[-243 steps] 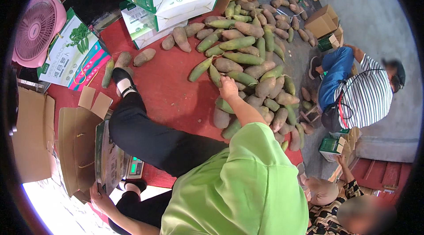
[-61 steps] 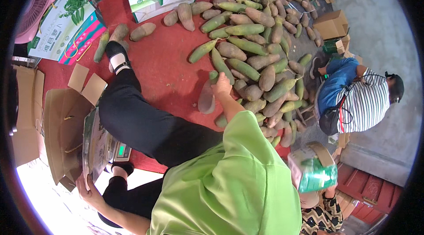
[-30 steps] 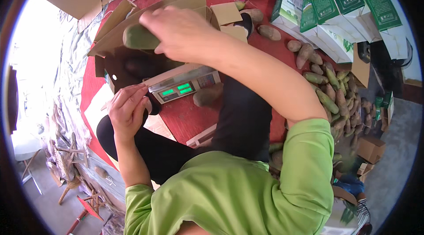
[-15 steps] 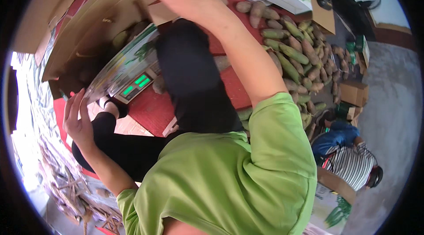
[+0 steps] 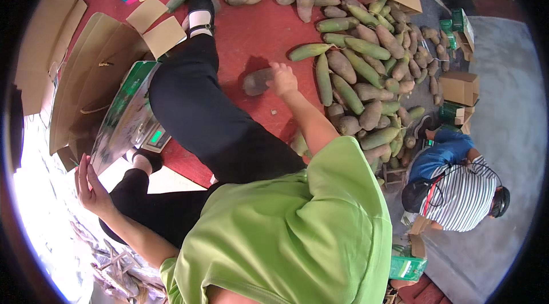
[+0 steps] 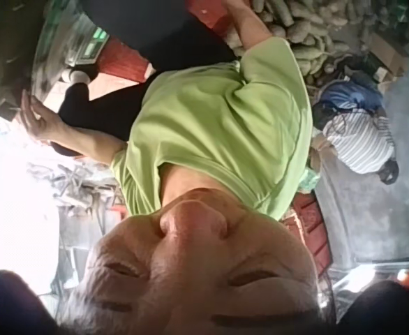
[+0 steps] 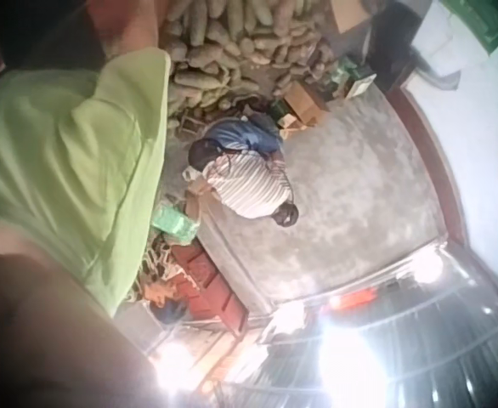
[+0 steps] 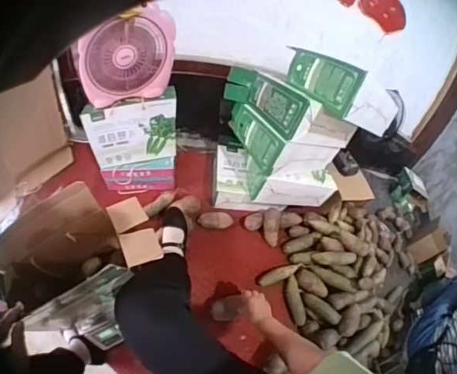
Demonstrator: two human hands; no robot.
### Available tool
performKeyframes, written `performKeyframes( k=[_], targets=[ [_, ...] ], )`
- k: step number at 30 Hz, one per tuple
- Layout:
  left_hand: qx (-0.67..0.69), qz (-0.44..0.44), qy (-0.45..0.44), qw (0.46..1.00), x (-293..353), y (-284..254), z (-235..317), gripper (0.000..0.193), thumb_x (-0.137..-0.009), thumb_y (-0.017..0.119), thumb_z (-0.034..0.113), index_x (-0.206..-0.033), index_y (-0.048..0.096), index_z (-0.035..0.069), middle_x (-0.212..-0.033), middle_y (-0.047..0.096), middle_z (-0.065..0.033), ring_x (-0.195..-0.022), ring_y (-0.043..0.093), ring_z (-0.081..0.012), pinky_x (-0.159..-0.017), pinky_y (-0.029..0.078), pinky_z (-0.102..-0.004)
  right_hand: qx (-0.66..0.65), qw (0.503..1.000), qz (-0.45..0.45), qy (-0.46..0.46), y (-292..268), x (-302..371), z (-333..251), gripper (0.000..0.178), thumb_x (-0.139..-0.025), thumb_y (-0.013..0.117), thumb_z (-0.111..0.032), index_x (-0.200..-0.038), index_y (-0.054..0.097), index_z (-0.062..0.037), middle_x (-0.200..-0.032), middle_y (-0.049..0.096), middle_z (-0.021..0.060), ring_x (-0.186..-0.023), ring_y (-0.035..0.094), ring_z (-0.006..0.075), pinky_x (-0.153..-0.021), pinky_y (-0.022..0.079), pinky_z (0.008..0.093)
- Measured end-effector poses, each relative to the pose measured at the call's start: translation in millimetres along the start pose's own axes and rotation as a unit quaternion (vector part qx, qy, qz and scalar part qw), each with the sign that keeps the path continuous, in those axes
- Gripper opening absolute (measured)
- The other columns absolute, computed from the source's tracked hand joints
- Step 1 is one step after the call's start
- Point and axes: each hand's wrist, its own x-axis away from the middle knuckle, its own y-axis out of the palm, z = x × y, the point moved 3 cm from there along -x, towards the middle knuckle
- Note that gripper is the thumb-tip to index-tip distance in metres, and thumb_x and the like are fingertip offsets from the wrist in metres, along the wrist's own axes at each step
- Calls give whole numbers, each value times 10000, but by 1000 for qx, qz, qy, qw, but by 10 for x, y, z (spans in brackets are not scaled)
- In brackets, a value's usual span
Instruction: The recorder is weighing and packing sweet potatoes into cardboard boxes in a factory environment.
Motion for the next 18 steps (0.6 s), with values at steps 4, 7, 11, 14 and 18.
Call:
performKeyframes(
  k=[4,7,11,14,18],
  targets=[
    [-7,9,-28,1000,6,-64,11,196,-873,584,-28,-1050,668,-31,-954,690,-123,-848,651,-220,-775,503,-307,105,985,-53,-124,128,56,-382,823,-664,790,-170,-1378,380,-172,-1379,427,78,-1257,418,295,-953,422,447],
    [-13,23,-17,1000,-34,14,35,178,-826,624,-17,-995,680,-31,-920,687,-125,-832,650,-227,-767,504,-310,180,962,-60,-197,215,18,-454,754,-715,750,-207,-1377,389,-179,-1399,409,47,-1277,401,259,-974,404,469],
    [9,19,-33,999,-52,-28,131,142,-781,660,-10,-918,689,-33,-859,669,-140,-797,646,-243,-730,512,-325,244,945,-83,-201,536,-212,-391,847,-692,769,-182,-1415,328,-206,-1407,387,42,-1290,381,260,-1004,360,477],
    [22,10,-4,1000,-83,-31,195,141,-738,698,14,-869,679,-34,-809,651,-134,-763,646,-270,-698,517,-339,277,934,-142,-177,409,-228,-582,740,-722,749,-174,-1372,395,-162,-1388,400,48,-1254,412,252,-1014,355,440],
    [7,2,27,1000,-96,-57,217,193,-714,736,147,-834,686,4,-785,652,-91,-741,655,-255,-659,522,-335,198,948,-129,-211,634,-411,-957,705,-734,740,-149,-1357,412,-119,-1347,436,62,-1209,455,244,-1011,363,409]
  ],
)
